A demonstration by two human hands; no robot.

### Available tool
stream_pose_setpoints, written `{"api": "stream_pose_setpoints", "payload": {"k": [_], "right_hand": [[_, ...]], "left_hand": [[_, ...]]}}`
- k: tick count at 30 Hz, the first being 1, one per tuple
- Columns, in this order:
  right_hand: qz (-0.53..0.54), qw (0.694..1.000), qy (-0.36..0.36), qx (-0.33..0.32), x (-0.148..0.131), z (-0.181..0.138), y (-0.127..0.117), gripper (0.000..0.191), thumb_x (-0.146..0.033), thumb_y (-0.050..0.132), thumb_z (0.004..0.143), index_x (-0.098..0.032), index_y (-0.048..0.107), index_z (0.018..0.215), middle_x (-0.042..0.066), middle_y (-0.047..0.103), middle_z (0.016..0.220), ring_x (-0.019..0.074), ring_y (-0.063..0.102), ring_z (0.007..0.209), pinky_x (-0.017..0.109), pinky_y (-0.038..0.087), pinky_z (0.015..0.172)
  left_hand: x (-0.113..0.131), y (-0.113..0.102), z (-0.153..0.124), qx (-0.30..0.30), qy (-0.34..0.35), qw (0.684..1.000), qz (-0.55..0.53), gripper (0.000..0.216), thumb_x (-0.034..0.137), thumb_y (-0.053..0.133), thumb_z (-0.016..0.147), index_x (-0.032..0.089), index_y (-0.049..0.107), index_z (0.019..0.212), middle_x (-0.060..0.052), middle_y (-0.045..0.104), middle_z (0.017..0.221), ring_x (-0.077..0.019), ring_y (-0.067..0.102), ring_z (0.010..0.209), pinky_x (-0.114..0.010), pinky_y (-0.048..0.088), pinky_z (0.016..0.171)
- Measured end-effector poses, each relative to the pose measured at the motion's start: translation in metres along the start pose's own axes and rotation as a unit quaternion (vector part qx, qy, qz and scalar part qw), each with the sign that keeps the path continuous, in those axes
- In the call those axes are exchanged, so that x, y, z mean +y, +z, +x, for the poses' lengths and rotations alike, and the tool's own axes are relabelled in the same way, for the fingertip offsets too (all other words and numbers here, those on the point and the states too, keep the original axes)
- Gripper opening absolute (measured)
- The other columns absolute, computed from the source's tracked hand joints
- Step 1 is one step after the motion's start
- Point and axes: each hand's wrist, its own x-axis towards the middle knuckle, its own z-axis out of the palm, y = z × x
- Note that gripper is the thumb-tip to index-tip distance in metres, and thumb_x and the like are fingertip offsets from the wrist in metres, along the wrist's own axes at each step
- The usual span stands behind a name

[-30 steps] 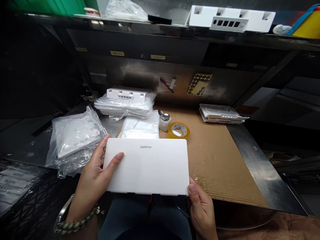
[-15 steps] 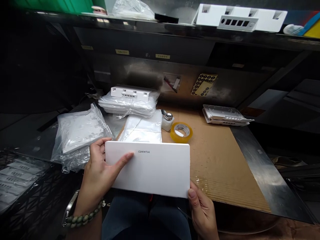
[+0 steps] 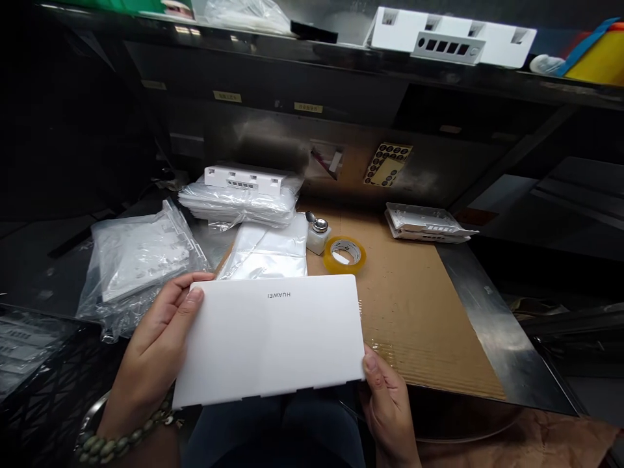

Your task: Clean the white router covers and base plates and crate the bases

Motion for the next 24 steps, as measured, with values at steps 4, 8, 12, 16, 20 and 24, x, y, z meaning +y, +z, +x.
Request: {"api": "stream_pose_setpoints", "payload": {"k": [4,8,12,16,20,24], "right_hand": [[0.009,1.000,0.014,-0.012,-0.005,0.000,0.003,0.035,-0.045,0.061,0.100,-0.027,0.077,0.126,0.008,0.076,0.129,0.0304,0.072,0.117,0.040,0.064,0.093],[0.023,0.999,0.020,-0.009,-0.008,-0.002,0.003,0.035,-0.044,0.064,0.099,-0.028,0.076,0.128,0.008,0.076,0.129,0.0299,0.072,0.116,0.039,0.064,0.093],[0.028,0.999,0.018,-0.011,-0.009,-0.003,0.004,0.033,-0.043,0.064,0.099,-0.029,0.076,0.127,0.007,0.077,0.127,0.0289,0.073,0.115,0.038,0.064,0.093],[0.018,1.000,0.016,-0.012,-0.009,-0.004,0.004,0.035,-0.043,0.062,0.100,-0.028,0.075,0.129,0.008,0.075,0.130,0.0298,0.072,0.117,0.039,0.063,0.094],[0.006,1.000,0.001,-0.018,-0.006,-0.005,0.001,0.034,-0.042,0.059,0.102,-0.028,0.075,0.130,0.007,0.074,0.132,0.0292,0.069,0.122,0.040,0.060,0.101],[-0.016,0.999,-0.014,-0.038,-0.002,-0.005,-0.004,0.037,-0.042,0.055,0.104,-0.029,0.071,0.134,0.008,0.074,0.132,0.0292,0.068,0.125,0.044,0.054,0.109]], "left_hand": [[-0.005,-0.001,0.002,0.003,0.002,1.000,0.005,0.047,0.066,0.061,0.090,0.031,0.064,0.121,-0.001,0.066,0.083,-0.0219,0.058,0.068,-0.029,0.047,0.055],[-0.006,0.000,0.002,0.003,0.000,1.000,0.007,0.046,0.066,0.061,0.091,0.031,0.064,0.121,0.000,0.066,0.083,-0.0211,0.057,0.069,-0.028,0.047,0.055],[-0.005,0.000,0.003,-0.001,-0.003,1.000,0.006,0.045,0.066,0.061,0.091,0.032,0.064,0.121,0.000,0.066,0.084,-0.0210,0.058,0.070,-0.028,0.048,0.056],[-0.008,-0.001,0.003,0.001,-0.006,1.000,0.006,0.048,0.067,0.062,0.091,0.031,0.064,0.123,-0.001,0.067,0.083,-0.0218,0.058,0.069,-0.029,0.048,0.055],[-0.012,-0.004,0.004,-0.003,-0.001,1.000,0.009,0.047,0.067,0.061,0.091,0.032,0.065,0.122,-0.001,0.067,0.083,-0.0214,0.058,0.068,-0.028,0.048,0.055],[-0.008,-0.003,0.003,0.015,-0.023,0.999,0.022,0.044,0.065,0.063,0.090,0.033,0.066,0.120,0.002,0.064,0.081,-0.0197,0.056,0.067,-0.025,0.047,0.053]]}}
